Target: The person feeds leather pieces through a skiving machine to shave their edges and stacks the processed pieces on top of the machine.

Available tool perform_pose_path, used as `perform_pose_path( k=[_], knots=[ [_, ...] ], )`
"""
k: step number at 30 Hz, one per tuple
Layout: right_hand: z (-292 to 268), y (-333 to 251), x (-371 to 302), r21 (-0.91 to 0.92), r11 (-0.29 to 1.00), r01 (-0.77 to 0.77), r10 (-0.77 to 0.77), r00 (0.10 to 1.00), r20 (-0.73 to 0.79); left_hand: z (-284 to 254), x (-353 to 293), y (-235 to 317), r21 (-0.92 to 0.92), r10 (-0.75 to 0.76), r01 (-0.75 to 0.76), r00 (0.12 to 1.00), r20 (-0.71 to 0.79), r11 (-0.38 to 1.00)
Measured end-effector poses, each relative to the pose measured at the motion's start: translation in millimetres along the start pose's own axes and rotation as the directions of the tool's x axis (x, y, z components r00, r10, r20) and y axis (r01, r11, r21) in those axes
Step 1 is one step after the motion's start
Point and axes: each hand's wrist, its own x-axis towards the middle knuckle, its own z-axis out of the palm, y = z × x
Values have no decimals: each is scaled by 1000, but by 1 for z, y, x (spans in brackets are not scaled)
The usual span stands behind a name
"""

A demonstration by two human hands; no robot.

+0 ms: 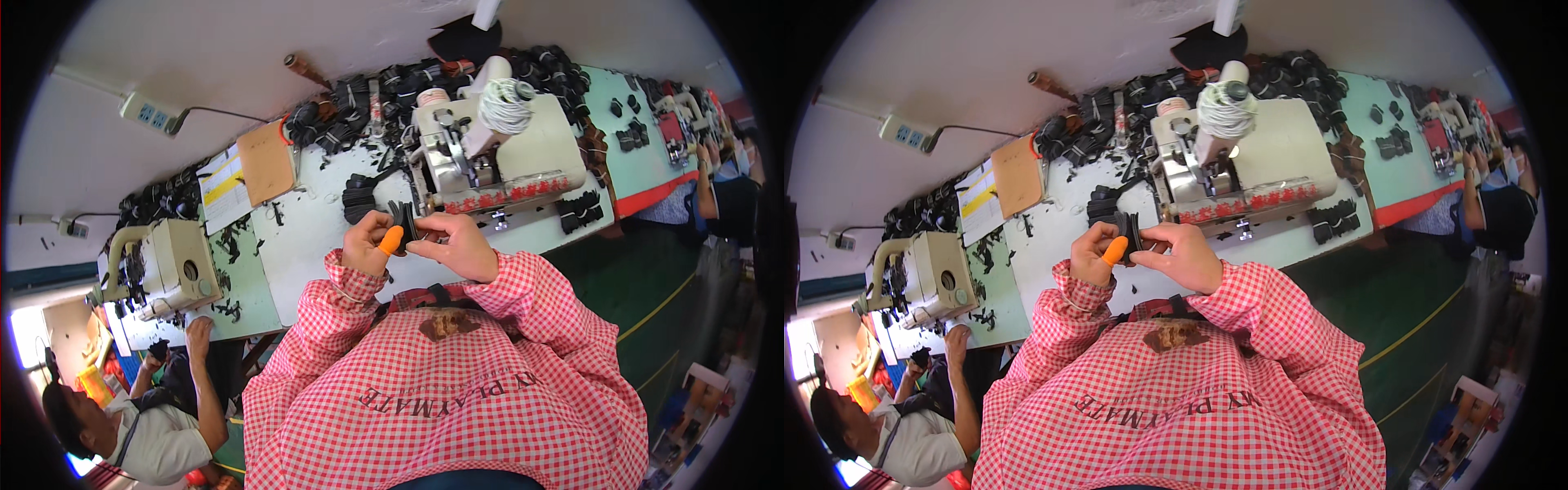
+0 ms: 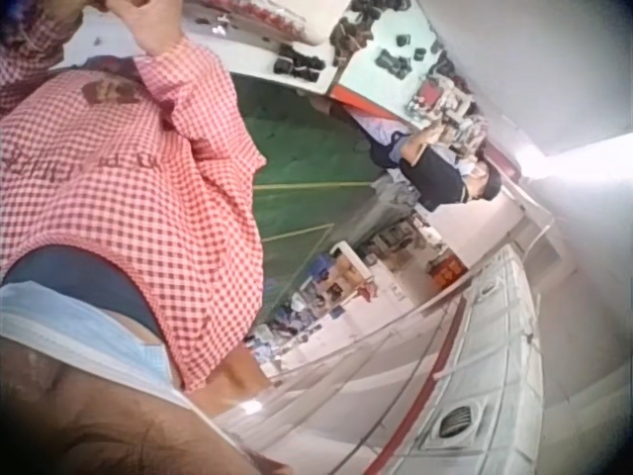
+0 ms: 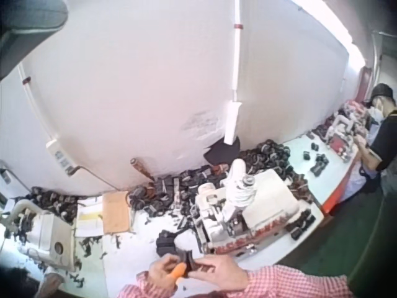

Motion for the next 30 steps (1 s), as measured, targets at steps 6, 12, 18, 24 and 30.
perform_pose_path(
  k=[6,12,18,24,30],
  knots=[
    [-38,-5,-22,-61,997,55,-64,985,-163,44,14,1,65,40,-45,996,74,997],
    [-83,5,-36,-99,992,79,-94,984,-154,91,27,-4,138,38,-44,998,49,989],
    [-129,28,-34,88,991,104,-104,995,-1,133,34,4,246,3,5,1000,-31,969],
    [-155,27,-36,174,983,51,-64,996,69,158,36,22,300,-46,65,996,-72,952],
    [-171,37,-33,208,970,124,-124,992,-15,179,47,17,395,22,23,994,-108,918]
  ],
)
